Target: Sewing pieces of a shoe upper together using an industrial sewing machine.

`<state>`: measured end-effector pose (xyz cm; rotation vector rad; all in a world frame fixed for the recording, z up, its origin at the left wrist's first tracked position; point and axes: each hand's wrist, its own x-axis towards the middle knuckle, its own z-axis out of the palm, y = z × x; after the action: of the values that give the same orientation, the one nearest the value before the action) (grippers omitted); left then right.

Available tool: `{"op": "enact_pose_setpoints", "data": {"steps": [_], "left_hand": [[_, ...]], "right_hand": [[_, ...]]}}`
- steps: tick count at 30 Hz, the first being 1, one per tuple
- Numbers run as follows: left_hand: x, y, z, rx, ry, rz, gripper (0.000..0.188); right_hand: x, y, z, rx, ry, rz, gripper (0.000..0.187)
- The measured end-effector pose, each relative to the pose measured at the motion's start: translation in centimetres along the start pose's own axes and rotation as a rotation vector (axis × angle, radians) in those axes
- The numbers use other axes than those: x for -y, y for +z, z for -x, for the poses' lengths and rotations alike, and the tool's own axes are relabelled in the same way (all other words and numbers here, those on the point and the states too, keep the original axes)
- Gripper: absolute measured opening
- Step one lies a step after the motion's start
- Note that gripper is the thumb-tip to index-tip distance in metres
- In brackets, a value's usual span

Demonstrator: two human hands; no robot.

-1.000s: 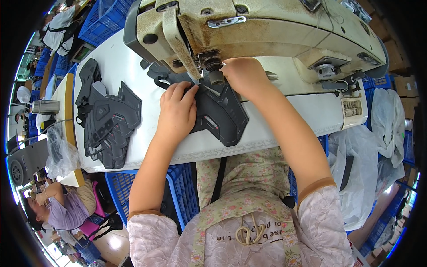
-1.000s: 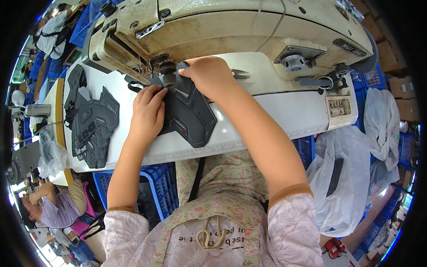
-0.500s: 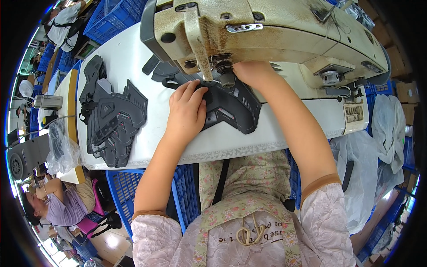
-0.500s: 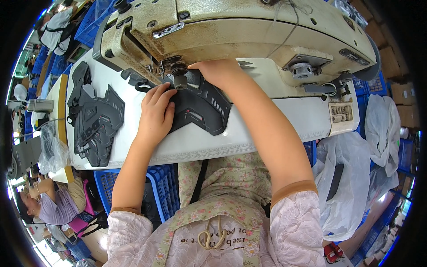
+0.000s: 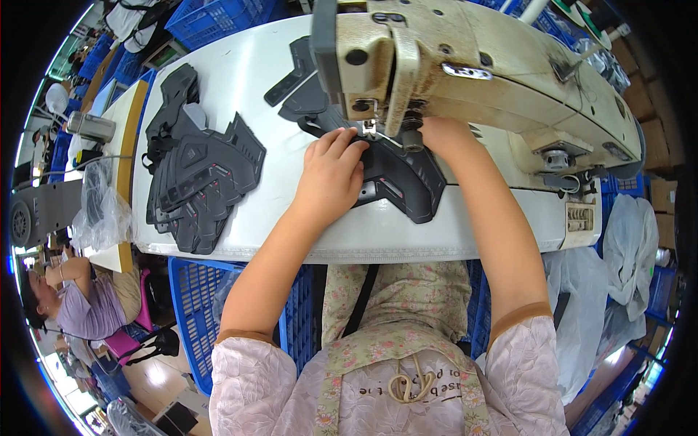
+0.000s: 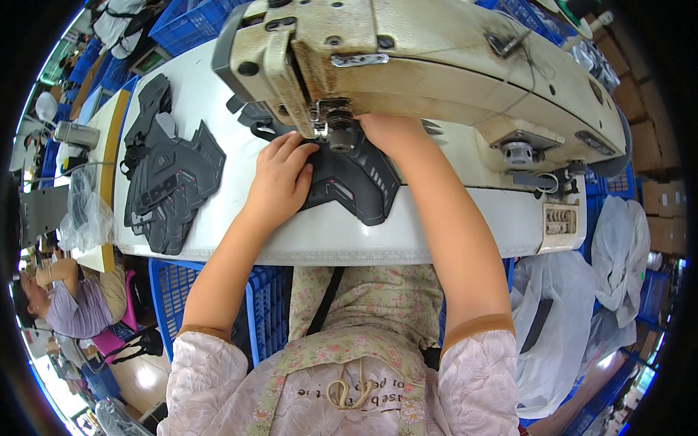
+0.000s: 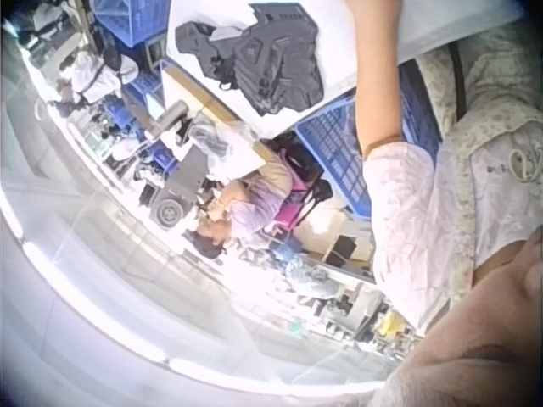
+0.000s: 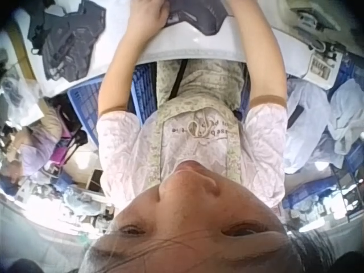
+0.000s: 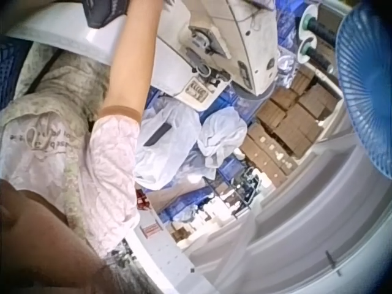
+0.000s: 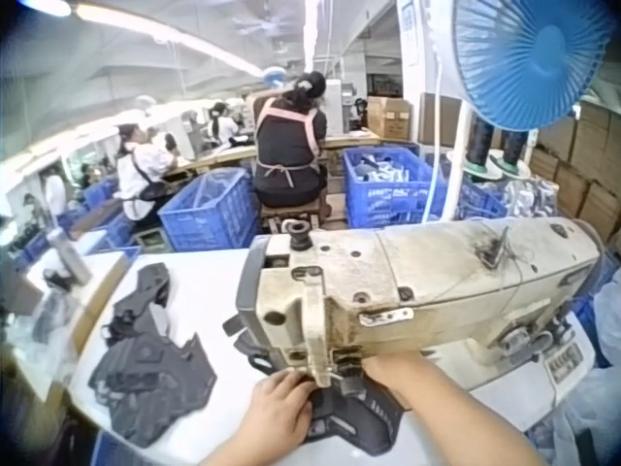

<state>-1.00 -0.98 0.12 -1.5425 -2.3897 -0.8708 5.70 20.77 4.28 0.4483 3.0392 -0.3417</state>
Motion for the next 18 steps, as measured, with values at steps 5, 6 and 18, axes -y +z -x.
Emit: {"op": "enact_pose_setpoints", "data": {"steps": [5,6,18], "left_hand": [[-0.2,-0.1,0.2,0.02,-0.022,0.012,0.031],[-0.3,-0.2,0.1,0.017,-0.016,0.015,0.031],[0.9,-1.5,-0.7,0.101,0.008,-0.166,0.042]], "right_hand": [[0.9,-1.5,0.3,0.058,0.052,-0.032,0.028],[0.8,-1.6,0.3,0.075,0.067,0.009,0.028],[0.3,1.3,3.1,-0.266,-0.298,-0.012,0.008]]}}
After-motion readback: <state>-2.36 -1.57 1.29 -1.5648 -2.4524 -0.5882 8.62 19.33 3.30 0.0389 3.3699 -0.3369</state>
